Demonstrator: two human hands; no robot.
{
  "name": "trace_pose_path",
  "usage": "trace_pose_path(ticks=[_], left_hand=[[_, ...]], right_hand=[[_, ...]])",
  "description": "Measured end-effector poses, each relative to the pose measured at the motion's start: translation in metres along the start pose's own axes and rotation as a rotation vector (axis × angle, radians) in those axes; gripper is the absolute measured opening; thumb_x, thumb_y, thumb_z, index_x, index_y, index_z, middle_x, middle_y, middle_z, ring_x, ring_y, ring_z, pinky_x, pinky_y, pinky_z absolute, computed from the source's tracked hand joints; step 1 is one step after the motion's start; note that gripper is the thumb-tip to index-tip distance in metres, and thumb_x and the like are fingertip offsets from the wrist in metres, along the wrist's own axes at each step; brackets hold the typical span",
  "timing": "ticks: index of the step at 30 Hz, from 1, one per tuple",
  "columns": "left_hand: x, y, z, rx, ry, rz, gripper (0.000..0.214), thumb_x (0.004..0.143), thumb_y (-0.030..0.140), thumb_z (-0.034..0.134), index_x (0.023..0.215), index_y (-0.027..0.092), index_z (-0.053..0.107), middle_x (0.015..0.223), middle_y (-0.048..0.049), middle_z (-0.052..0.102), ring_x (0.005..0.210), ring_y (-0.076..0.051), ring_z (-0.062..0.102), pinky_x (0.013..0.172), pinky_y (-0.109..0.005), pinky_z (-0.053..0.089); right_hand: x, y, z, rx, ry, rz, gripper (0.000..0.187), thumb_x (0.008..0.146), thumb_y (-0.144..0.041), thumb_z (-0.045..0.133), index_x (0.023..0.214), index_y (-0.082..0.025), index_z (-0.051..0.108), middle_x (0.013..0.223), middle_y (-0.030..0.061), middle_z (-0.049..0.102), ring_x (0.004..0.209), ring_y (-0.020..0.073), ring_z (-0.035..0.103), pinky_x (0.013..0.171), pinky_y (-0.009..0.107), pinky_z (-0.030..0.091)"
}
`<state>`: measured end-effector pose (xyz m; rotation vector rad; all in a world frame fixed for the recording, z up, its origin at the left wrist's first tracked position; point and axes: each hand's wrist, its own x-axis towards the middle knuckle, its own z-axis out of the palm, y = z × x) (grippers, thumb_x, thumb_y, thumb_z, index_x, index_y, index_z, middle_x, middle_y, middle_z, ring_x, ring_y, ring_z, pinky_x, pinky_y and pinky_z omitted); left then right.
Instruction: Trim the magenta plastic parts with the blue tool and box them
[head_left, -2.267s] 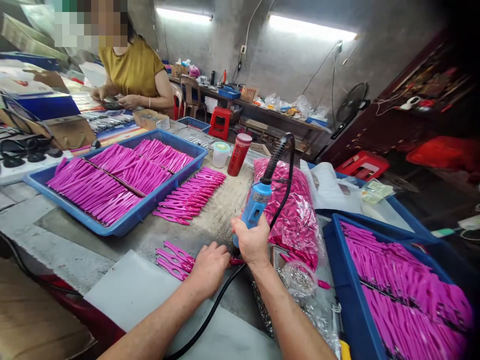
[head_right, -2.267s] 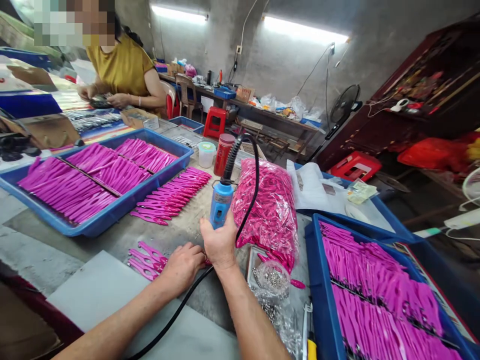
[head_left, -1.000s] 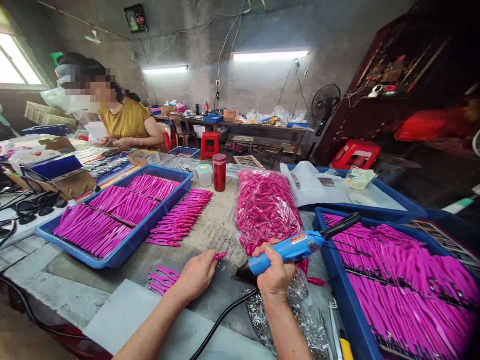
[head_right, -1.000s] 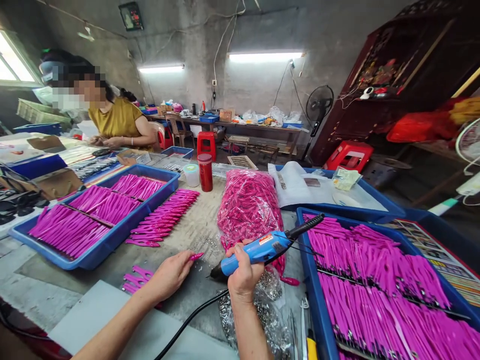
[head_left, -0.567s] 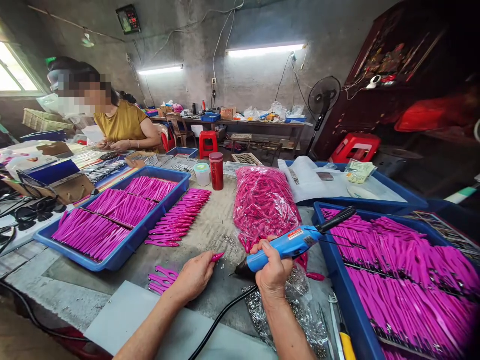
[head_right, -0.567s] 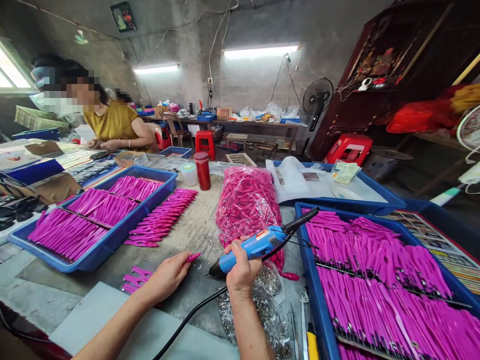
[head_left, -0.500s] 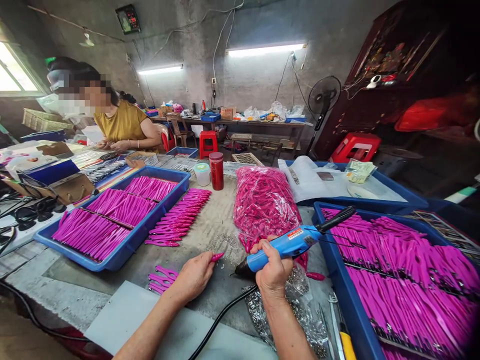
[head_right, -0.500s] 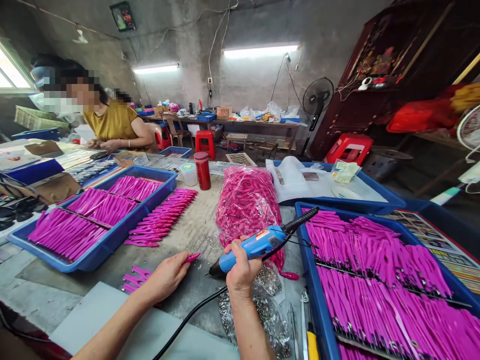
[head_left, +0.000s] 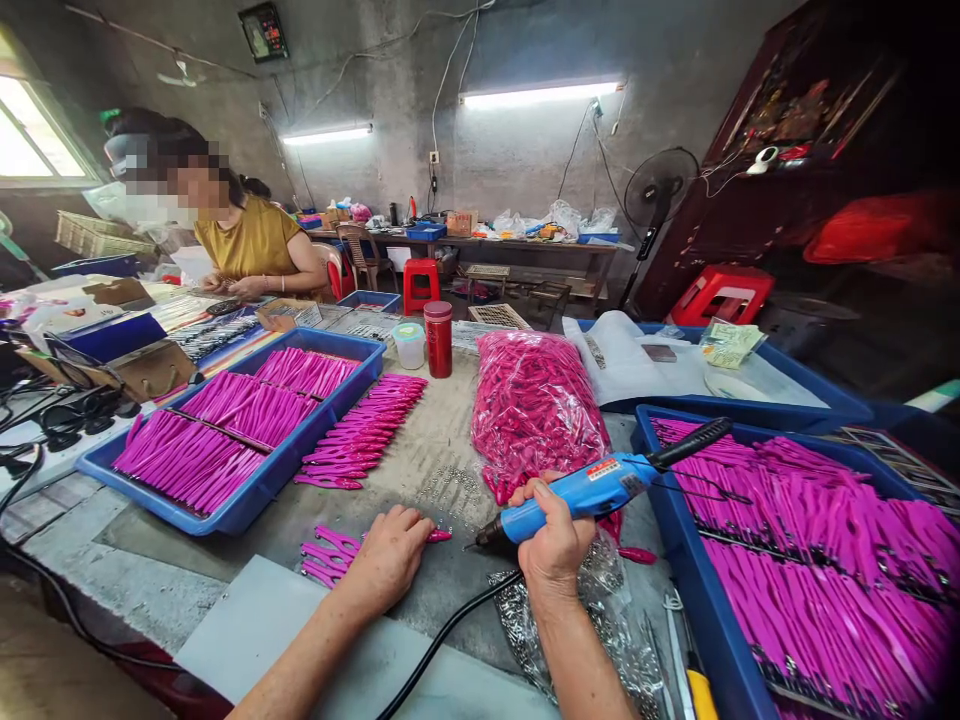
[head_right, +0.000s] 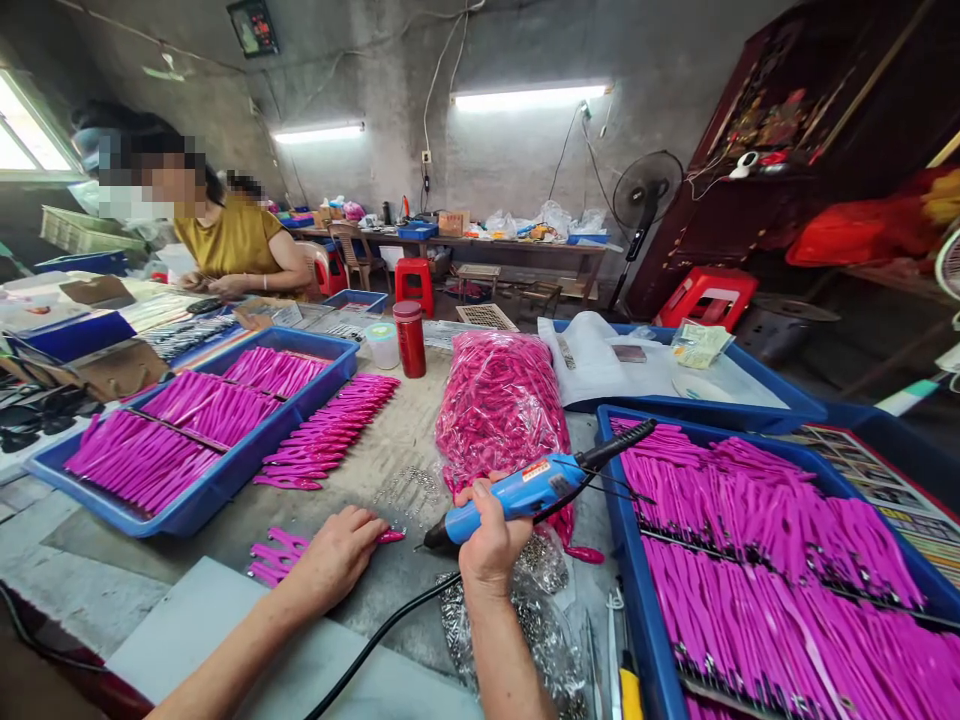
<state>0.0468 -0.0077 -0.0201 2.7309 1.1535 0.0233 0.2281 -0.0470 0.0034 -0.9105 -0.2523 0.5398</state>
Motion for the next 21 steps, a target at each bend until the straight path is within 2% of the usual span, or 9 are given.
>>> trace_pose_path(ticks=[7,14,17,21], left_hand=[[-0.003,-0.009,0.003,-0.038,0.033,0.001,0.024,0.091,0.018,0.041,0.100,0.020,0.063,0.099,-0.0059,0.065,0.093,-0.021,0.055,0.077,-0.034,0.041],[-0.002,-0.017,0.005,-0.061,0.094,0.036,0.024,0.093,0.023,0.041,0.088,0.021,0.064,0.088,-0.0041,0.065,0.084,-0.019,0.056,0.072,-0.030,0.042],[0.001,-0.018,0.007,-0.093,0.147,0.045,0.025,0.094,0.024,0.040,0.086,0.021,0.064,0.086,-0.0040,0.064,0.082,-0.017,0.056,0.072,-0.029,0.043],[0.005,-0.016,0.009,-0.094,0.150,0.047,0.027,0.094,0.026,0.038,0.086,0.020,0.063,0.086,-0.0042,0.063,0.082,-0.016,0.056,0.073,-0.028,0.043]], right_hand=[[0.001,0.002,-0.002,-0.012,-0.012,-0.014,0.034,0.059,-0.034,0.067,0.082,-0.018,0.047,0.050,-0.0050,0.052,0.043,0.0153,0.050,0.051,0.030,0.041],[0.001,0.001,-0.001,-0.016,0.010,0.017,0.037,0.057,-0.034,0.068,0.082,-0.018,0.047,0.051,-0.0048,0.052,0.044,0.0154,0.050,0.050,0.030,0.041],[0.001,0.001,-0.001,-0.007,0.024,0.038,0.038,0.055,-0.035,0.068,0.082,-0.018,0.047,0.051,-0.0046,0.053,0.044,0.0156,0.050,0.049,0.030,0.042],[0.001,0.001,-0.001,0.002,0.042,0.049,0.038,0.054,-0.034,0.069,0.082,-0.018,0.048,0.052,-0.0050,0.053,0.044,0.0151,0.050,0.049,0.030,0.042]])
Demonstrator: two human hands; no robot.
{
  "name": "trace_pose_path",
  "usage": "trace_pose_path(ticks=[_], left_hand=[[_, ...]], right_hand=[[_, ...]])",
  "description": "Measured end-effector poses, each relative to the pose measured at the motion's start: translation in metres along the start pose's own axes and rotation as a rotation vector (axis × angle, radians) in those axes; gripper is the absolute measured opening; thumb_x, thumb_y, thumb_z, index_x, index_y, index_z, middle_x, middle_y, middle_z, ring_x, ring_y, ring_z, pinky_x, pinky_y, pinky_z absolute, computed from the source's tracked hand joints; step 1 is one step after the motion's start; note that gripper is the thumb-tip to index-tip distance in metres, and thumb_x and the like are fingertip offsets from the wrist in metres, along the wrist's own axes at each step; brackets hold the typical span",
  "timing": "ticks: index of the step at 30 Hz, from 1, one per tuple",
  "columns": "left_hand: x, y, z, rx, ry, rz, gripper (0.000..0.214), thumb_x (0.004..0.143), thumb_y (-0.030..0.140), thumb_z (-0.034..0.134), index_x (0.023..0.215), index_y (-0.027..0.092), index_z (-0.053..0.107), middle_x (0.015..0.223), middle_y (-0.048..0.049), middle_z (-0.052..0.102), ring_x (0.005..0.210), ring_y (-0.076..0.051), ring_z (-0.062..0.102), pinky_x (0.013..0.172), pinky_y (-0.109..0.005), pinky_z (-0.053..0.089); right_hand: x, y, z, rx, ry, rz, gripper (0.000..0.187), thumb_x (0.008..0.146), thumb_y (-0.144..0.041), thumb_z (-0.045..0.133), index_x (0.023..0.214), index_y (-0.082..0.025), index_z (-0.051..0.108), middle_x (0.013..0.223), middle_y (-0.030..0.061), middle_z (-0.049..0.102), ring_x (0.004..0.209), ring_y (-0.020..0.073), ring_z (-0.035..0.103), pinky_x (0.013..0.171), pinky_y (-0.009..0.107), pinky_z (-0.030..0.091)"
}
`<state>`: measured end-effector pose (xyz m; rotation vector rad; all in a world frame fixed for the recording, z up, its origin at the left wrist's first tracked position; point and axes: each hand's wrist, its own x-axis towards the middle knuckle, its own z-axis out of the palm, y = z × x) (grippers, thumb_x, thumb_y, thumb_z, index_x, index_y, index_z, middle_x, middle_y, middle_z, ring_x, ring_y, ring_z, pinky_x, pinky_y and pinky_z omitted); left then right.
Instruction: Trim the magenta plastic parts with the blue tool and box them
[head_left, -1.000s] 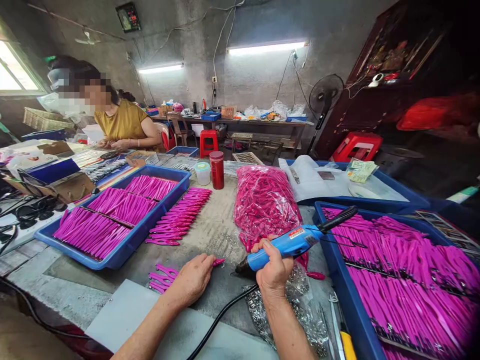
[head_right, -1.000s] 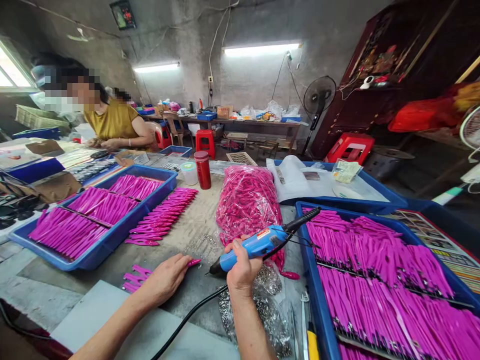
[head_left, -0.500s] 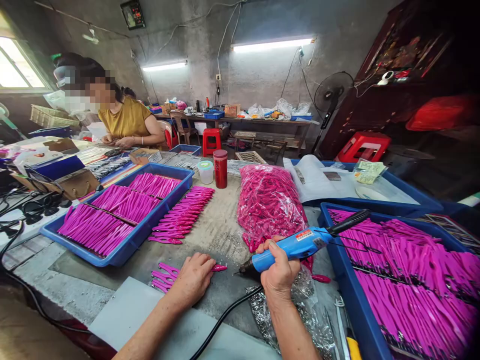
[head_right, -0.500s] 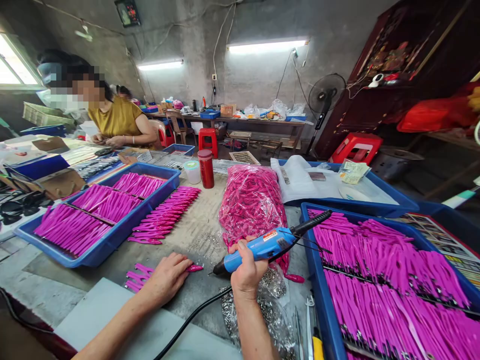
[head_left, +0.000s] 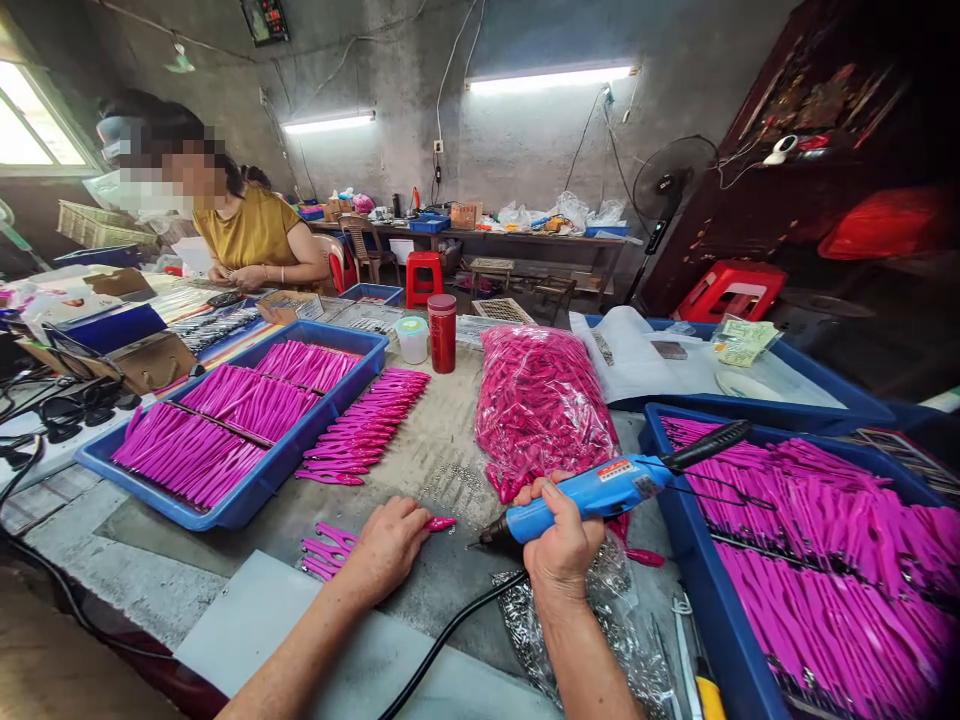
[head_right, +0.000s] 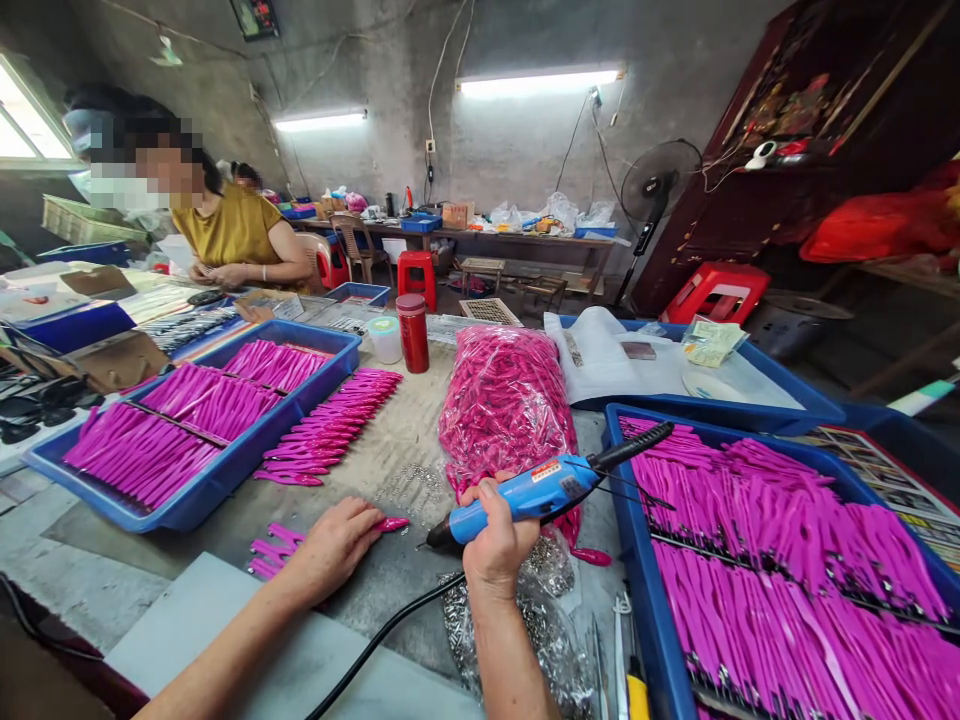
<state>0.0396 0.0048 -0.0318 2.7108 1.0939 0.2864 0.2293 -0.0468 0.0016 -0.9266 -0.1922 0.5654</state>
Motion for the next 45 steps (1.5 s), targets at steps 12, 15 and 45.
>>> trace_pose_path(ticks=[12,15,45], left_hand=[[0.006,0.009,0.003,0.035,-0.049,-0.018,0.021,0.092,0.023,0.045,0.084,0.021,0.064,0.087,-0.0032,0.064,0.084,-0.018,0.056,0.071,-0.029,0.040],[0.008,0.009,0.004,0.016,-0.053,-0.032,0.020,0.091,0.022,0.045,0.084,0.021,0.064,0.086,-0.0035,0.063,0.084,-0.017,0.056,0.073,-0.028,0.041],[0.005,0.003,0.008,-0.033,0.020,-0.064,0.025,0.091,0.024,0.042,0.081,0.020,0.064,0.084,-0.0049,0.063,0.081,-0.017,0.057,0.073,-0.028,0.046]], right_hand=[[0.000,-0.002,0.001,0.004,-0.019,-0.002,0.038,0.054,-0.034,0.069,0.080,-0.018,0.046,0.051,-0.0059,0.052,0.043,0.0143,0.050,0.049,0.028,0.042],[-0.001,-0.003,0.002,0.007,-0.010,0.014,0.037,0.053,-0.033,0.069,0.080,-0.019,0.048,0.051,-0.0053,0.052,0.043,0.0147,0.049,0.049,0.029,0.041],[0.001,-0.002,0.004,0.028,-0.016,-0.001,0.036,0.056,-0.034,0.067,0.081,-0.019,0.045,0.050,-0.0062,0.051,0.042,0.0140,0.050,0.048,0.028,0.042]])
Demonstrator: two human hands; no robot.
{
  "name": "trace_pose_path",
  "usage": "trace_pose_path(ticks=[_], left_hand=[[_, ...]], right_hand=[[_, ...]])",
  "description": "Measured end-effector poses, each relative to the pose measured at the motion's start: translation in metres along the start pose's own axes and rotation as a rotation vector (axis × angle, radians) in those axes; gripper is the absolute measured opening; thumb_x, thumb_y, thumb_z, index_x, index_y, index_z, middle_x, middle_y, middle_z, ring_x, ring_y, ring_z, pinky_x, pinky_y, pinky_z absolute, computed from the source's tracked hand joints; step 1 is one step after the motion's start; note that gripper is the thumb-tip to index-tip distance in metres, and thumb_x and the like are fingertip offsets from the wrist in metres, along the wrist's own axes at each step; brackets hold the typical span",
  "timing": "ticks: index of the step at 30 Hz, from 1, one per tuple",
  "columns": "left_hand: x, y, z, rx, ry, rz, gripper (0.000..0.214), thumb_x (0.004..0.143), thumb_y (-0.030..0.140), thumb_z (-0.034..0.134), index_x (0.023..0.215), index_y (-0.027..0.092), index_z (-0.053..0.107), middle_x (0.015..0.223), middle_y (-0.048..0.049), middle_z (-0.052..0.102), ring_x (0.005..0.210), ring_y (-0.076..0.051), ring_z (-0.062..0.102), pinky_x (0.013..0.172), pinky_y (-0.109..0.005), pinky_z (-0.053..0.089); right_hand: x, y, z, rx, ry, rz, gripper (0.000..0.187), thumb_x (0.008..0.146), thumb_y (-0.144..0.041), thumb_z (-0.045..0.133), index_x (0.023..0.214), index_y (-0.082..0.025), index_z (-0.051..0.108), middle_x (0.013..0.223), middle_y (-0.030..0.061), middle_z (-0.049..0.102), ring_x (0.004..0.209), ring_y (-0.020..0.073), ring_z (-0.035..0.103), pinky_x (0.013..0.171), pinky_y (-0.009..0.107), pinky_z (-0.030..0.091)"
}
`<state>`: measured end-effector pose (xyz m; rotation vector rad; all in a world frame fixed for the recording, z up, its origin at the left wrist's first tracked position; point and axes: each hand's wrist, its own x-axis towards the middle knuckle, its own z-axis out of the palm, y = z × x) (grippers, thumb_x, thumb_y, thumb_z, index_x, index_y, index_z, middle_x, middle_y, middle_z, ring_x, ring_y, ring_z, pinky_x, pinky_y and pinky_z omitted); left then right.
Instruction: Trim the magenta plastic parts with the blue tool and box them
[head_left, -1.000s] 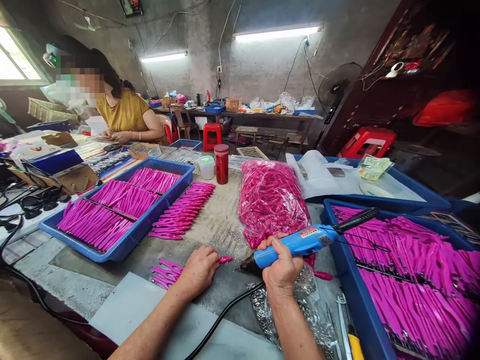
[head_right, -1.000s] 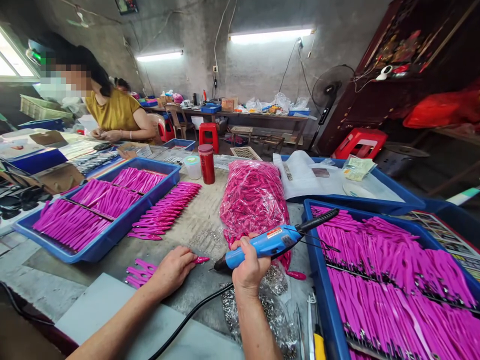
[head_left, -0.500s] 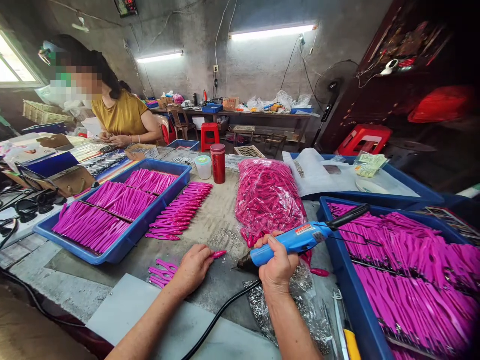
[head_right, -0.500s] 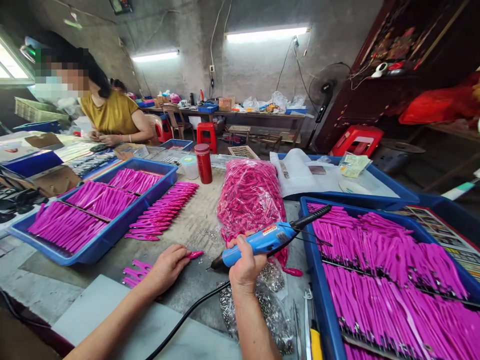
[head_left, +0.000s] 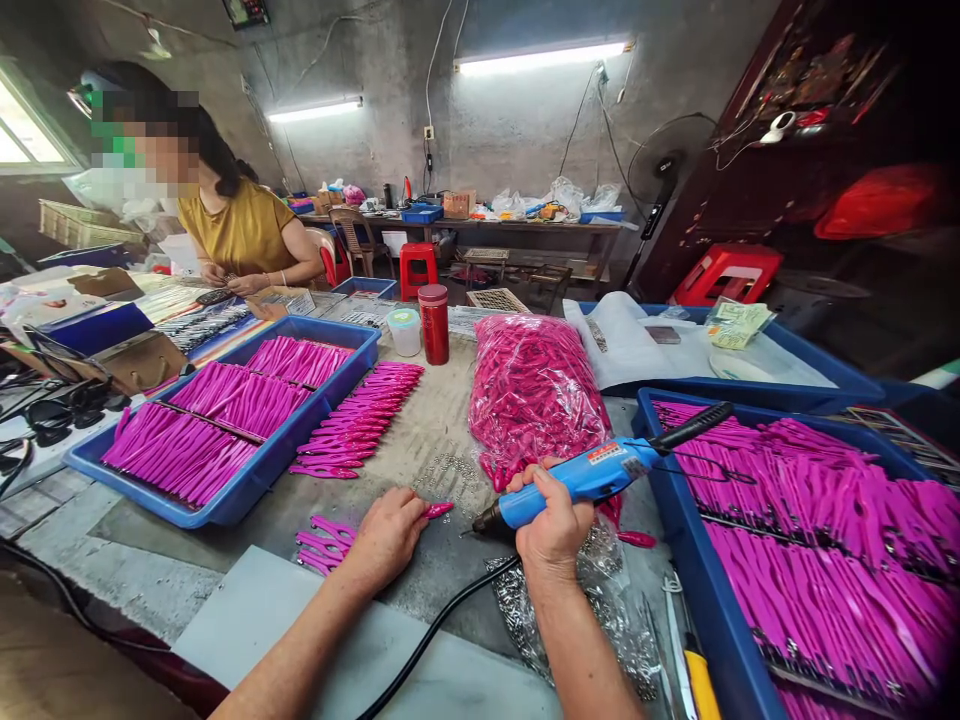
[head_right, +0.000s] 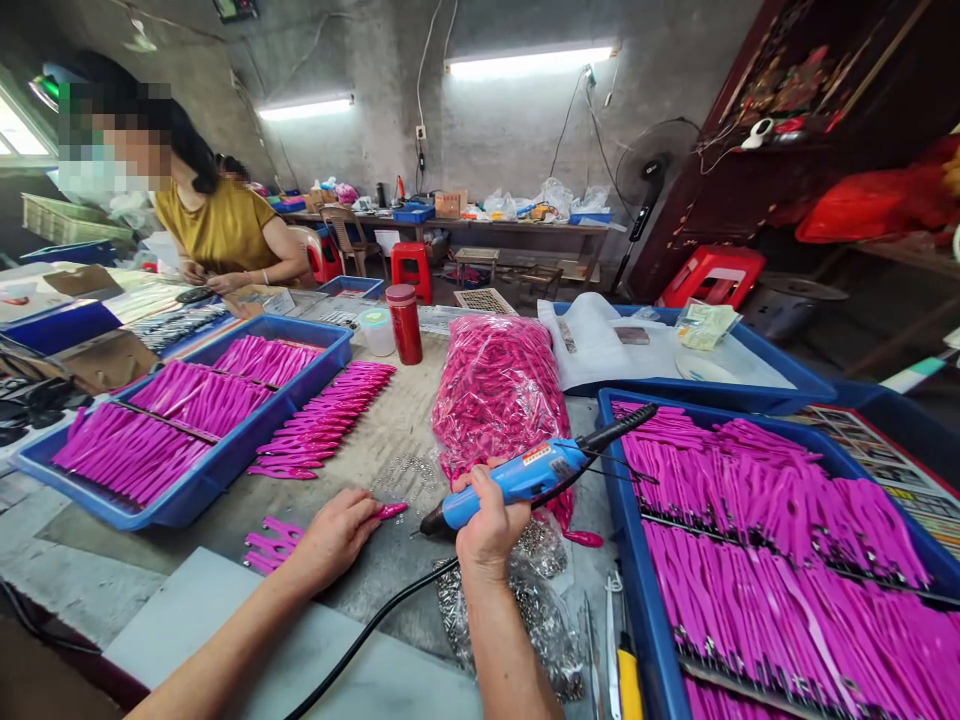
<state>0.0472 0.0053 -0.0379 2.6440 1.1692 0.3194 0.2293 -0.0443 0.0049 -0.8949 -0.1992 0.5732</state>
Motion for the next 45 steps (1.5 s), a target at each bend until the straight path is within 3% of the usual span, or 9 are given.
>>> trace_pose_path(ticks=[11,25,33,45], left_hand=[[0.004,0.006,-0.006,0.044,-0.075,-0.010,0.022,0.090,0.020,0.044,0.080,0.020,0.063,0.085,-0.0048,0.063,0.083,-0.017,0.057,0.075,-0.027,0.045],[0.002,-0.003,-0.007,-0.028,-0.030,0.065,0.022,0.090,0.022,0.044,0.076,0.020,0.061,0.081,-0.0032,0.061,0.078,-0.016,0.056,0.072,-0.025,0.045],[0.004,-0.003,-0.009,-0.058,0.031,0.013,0.022,0.090,0.021,0.044,0.074,0.018,0.059,0.078,-0.0033,0.060,0.076,-0.015,0.057,0.070,-0.025,0.046],[0.001,0.004,-0.007,0.009,-0.010,0.031,0.021,0.090,0.021,0.045,0.078,0.020,0.062,0.081,-0.0035,0.062,0.079,-0.016,0.057,0.072,-0.026,0.046]], right_hand=[[0.000,-0.001,0.000,-0.001,0.020,0.023,0.038,0.054,-0.035,0.068,0.081,-0.018,0.046,0.049,-0.0058,0.052,0.041,0.0147,0.050,0.045,0.028,0.042],[0.001,0.001,-0.001,0.008,0.026,0.021,0.039,0.053,-0.035,0.068,0.081,-0.018,0.046,0.051,-0.0060,0.051,0.042,0.0144,0.051,0.046,0.027,0.042],[0.001,0.002,-0.001,0.027,0.033,0.032,0.037,0.053,-0.033,0.069,0.080,-0.018,0.048,0.051,-0.0063,0.052,0.043,0.0141,0.050,0.049,0.029,0.043],[0.002,0.000,0.001,0.032,0.054,0.050,0.041,0.050,-0.033,0.070,0.080,-0.018,0.047,0.052,-0.0068,0.052,0.041,0.0132,0.050,0.046,0.027,0.043]])
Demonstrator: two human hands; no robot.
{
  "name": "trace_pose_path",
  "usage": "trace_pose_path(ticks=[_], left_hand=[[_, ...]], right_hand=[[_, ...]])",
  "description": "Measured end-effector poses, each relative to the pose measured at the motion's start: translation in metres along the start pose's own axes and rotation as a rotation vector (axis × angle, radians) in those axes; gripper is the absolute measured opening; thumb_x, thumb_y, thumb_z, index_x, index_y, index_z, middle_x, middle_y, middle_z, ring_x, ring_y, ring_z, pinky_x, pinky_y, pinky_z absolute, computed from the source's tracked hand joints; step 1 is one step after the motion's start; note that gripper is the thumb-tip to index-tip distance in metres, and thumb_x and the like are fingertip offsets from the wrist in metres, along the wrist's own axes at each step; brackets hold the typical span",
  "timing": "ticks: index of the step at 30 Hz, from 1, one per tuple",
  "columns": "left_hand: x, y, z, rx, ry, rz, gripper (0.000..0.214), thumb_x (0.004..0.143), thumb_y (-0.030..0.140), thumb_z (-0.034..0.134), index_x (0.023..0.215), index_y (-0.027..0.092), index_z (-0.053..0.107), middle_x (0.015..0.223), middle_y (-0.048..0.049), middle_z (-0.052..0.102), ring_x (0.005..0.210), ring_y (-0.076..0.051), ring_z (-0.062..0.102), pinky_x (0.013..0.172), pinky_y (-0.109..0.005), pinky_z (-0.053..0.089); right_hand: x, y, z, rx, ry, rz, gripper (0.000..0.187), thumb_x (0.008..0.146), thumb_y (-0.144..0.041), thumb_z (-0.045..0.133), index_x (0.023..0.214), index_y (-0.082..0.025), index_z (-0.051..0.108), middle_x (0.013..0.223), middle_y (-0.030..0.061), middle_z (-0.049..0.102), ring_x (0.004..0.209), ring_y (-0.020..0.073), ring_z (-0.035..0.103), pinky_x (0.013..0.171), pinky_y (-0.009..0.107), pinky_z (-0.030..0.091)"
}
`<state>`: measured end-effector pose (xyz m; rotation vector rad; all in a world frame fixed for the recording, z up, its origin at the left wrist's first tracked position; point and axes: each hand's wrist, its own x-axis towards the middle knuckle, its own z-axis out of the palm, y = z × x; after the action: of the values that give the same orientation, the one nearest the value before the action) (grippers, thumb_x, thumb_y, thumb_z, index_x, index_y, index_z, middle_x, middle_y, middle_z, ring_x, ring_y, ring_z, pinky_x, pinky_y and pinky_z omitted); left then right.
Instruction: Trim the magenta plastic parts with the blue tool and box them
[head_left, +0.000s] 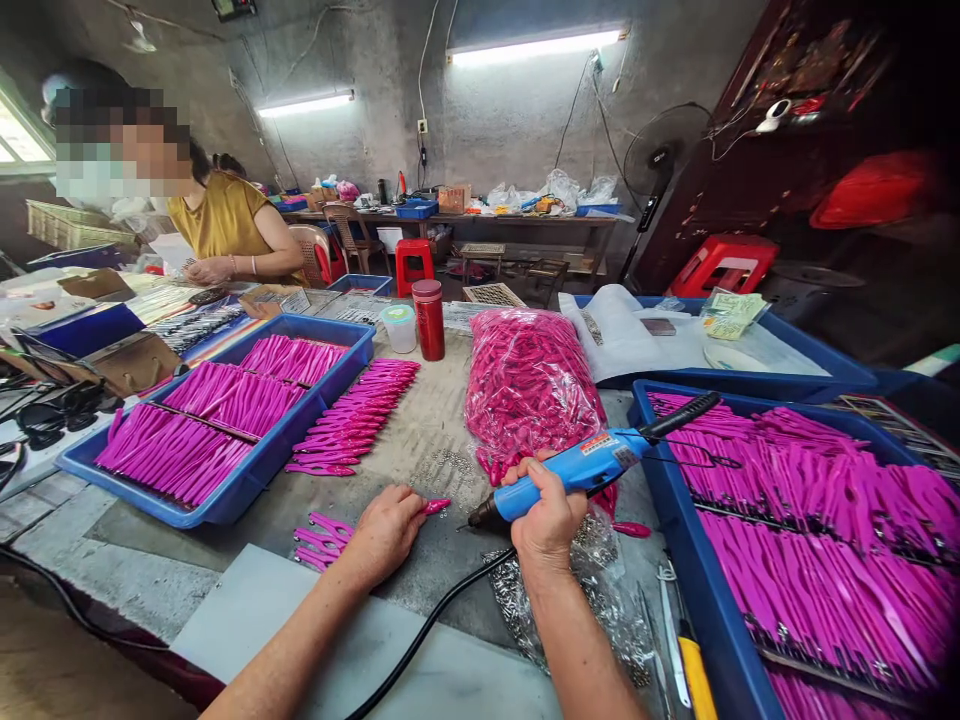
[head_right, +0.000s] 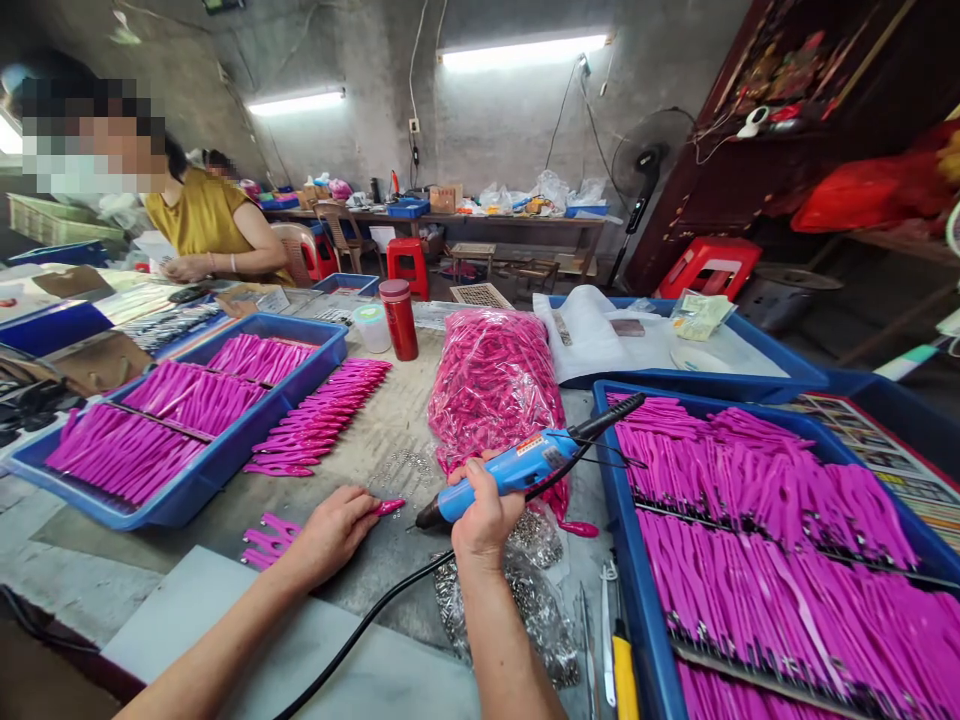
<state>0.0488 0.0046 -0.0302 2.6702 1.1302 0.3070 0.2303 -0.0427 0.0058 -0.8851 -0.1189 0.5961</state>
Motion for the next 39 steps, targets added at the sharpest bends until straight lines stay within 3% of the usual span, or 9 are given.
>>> trace_pose_path(ticks=[13,24,34,39], left_hand=[[0.008,0.010,-0.007,0.050,-0.160,-0.065,0.021,0.089,0.017,0.046,0.077,0.019,0.064,0.085,-0.0047,0.063,0.084,-0.017,0.058,0.076,-0.026,0.044],[0.005,0.002,-0.004,0.005,-0.104,-0.015,0.023,0.091,0.021,0.044,0.078,0.019,0.063,0.085,-0.0043,0.062,0.083,-0.017,0.057,0.075,-0.026,0.044],[0.009,-0.004,-0.017,-0.098,-0.059,-0.119,0.019,0.088,0.023,0.047,0.078,0.019,0.062,0.079,-0.0020,0.060,0.077,-0.015,0.057,0.071,-0.024,0.044],[0.009,-0.001,-0.017,-0.076,-0.057,-0.101,0.020,0.088,0.022,0.046,0.076,0.020,0.061,0.079,-0.0016,0.060,0.078,-0.015,0.057,0.071,-0.024,0.044]], right_hand=[[-0.002,0.000,0.000,-0.020,-0.018,-0.030,0.036,0.052,-0.034,0.067,0.078,-0.018,0.048,0.049,-0.0061,0.051,0.040,0.0140,0.049,0.046,0.028,0.042],[0.001,0.001,-0.002,-0.015,-0.026,-0.008,0.039,0.052,-0.034,0.068,0.081,-0.018,0.046,0.051,-0.0066,0.051,0.042,0.0137,0.050,0.048,0.027,0.042],[0.000,0.001,-0.001,0.019,-0.006,0.035,0.041,0.051,-0.034,0.070,0.081,-0.019,0.046,0.053,-0.0062,0.051,0.043,0.0148,0.051,0.046,0.027,0.041],[0.001,0.002,-0.001,0.021,-0.002,0.040,0.041,0.051,-0.033,0.071,0.081,-0.018,0.047,0.053,-0.0065,0.051,0.043,0.0147,0.051,0.045,0.027,0.040]])
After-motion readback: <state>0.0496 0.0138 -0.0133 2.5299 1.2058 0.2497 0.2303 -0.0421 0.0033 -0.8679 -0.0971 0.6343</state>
